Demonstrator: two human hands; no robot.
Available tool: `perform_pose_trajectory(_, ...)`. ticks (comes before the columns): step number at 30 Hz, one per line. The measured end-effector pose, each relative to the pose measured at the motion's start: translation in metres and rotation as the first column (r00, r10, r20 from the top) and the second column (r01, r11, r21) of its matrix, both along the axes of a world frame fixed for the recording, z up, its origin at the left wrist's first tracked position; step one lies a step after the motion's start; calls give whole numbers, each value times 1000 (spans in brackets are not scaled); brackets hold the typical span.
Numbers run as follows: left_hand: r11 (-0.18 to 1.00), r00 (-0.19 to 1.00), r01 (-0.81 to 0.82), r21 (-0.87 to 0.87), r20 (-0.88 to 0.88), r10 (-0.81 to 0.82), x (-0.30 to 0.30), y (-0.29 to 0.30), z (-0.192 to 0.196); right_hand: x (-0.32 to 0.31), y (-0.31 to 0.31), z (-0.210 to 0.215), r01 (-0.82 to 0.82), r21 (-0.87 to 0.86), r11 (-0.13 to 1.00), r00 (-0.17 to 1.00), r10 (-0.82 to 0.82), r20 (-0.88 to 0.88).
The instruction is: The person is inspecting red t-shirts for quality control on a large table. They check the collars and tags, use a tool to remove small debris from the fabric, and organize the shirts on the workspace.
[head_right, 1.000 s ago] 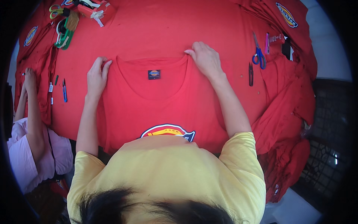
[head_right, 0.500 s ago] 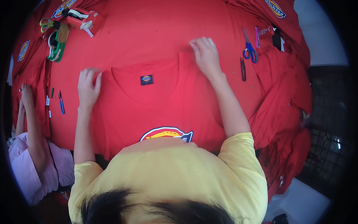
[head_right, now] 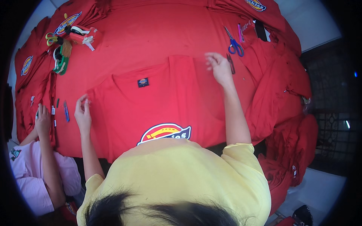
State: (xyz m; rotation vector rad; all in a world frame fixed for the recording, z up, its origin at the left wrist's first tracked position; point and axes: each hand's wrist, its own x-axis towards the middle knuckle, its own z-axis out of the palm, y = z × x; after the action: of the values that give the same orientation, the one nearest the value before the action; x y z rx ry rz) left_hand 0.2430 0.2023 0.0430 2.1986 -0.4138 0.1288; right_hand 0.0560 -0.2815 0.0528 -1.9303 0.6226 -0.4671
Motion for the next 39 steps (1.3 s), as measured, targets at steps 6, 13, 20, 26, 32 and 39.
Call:
perform_pose_trajectory(6,995,964,-26,95,-263,50,-10,-17,-23,15,32,-39,107,-163,981,976,-135,-170)
perform_pose_trajectory(13,887,974,-169,430,209,85,-5,-32,2,31,59,19,53,-343,938,890,-200,-410)
perform_pose_trajectory(20,514,262,-351,-783,-609,-749,-11,-48,-1,22,41,-14,-294,945,146,947,181,266)
perform_pose_trajectory(26,324,273,-241,-915,-384,-882,42,-57,-10,47,2,-43,-358,909,213,918,260,300)
perform_pose_trajectory(32,378,235,-330,-865,-463,-855,48,-56,-12,53,3,-36,-427,898,107,887,243,393)
perform_pose_trajectory(39,717,544,-179,-674,-675,-498,-33,-76,31,13,53,2,-266,710,652,958,257,123)
